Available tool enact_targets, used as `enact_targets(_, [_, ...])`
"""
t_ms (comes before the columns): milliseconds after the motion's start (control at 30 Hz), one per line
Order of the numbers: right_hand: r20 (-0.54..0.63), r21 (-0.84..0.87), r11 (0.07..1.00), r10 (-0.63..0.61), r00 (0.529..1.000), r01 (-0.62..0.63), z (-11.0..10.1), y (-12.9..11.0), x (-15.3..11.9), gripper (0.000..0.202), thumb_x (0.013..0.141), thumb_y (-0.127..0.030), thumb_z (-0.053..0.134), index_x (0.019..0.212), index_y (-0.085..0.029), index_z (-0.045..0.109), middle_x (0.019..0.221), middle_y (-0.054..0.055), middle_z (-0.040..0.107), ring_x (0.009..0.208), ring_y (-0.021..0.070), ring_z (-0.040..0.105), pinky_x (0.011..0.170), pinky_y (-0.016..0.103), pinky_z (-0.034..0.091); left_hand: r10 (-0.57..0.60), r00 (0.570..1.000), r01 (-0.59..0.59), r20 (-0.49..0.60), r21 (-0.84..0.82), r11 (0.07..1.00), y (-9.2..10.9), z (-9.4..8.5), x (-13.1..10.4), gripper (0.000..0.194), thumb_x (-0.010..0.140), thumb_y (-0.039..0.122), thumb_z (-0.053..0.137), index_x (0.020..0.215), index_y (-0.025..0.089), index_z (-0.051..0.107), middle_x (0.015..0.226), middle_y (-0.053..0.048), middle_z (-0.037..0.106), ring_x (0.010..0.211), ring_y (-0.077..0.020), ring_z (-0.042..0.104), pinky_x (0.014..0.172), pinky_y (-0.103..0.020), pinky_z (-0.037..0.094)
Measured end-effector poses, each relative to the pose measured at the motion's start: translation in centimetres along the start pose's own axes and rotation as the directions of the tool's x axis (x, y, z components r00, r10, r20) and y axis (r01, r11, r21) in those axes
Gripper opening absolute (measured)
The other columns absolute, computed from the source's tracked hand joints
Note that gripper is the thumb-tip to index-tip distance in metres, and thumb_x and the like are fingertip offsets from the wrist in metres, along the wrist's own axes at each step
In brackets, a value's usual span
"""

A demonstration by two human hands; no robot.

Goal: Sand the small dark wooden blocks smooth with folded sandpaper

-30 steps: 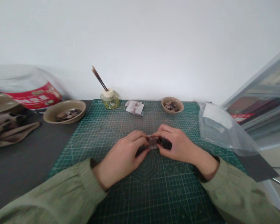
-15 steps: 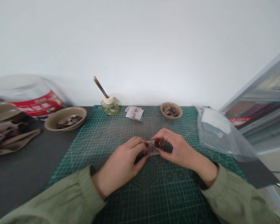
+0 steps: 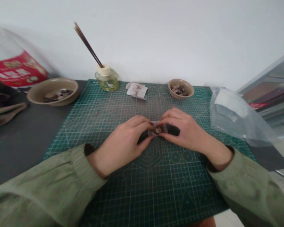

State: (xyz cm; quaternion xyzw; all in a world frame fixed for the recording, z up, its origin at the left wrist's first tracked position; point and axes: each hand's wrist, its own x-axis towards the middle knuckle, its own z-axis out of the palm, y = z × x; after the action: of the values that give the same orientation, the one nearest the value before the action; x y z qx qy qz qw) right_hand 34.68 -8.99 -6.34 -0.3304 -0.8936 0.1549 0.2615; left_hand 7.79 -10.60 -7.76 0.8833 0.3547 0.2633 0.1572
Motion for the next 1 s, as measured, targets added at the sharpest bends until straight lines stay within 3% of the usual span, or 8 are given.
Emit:
enact_targets(500, [-0.049,-0.055,0.997,0.044,0.998,-0.046,0.7,0.1,0.5,0.006,0.104,-0.023,0.08,0.107,-0.023,0.075,0.107,0.007,0.076,0.103,0.0278,0.068,0.095,0.046,0.054,0.009,1.0,-0.009,-0.004,0.048,0.999,0.1,-0.1,0.2,0.023,0.113,0.025,0.066,0.129,0.018,0.08,0.133,-0.012,0.08,0.13,-0.0312,0.072,0.115,-0.053,0.063])
enact_targets(700, [-0.048,-0.038,0.989,0.139,0.989,-0.141,1.3,-0.1,0.5,0.007,0.104,-0.026,0.081,0.108,-0.021,0.077,0.098,0.004,0.073,0.089,0.022,0.069,0.082,0.039,0.052,0.015,1.0,-0.012,-0.027,0.087,0.996,0.0,0.2,-0.3,0.026,0.111,0.027,0.07,0.135,0.019,0.079,0.138,-0.012,0.078,0.133,-0.0314,0.071,0.117,-0.052,0.063])
enact_targets(1000, [-0.052,-0.015,0.978,0.206,0.977,-0.207,1.8,0.0,0.4,0.008,0.1,-0.023,0.081,0.108,-0.022,0.078,0.095,0.001,0.07,0.083,0.0182,0.068,0.077,0.035,0.051,0.019,0.998,-0.014,-0.063,0.085,0.996,-0.1,0.3,-0.3,0.024,0.111,0.025,0.069,0.132,0.019,0.08,0.136,-0.012,0.08,0.129,-0.0307,0.074,0.114,-0.05,0.066])
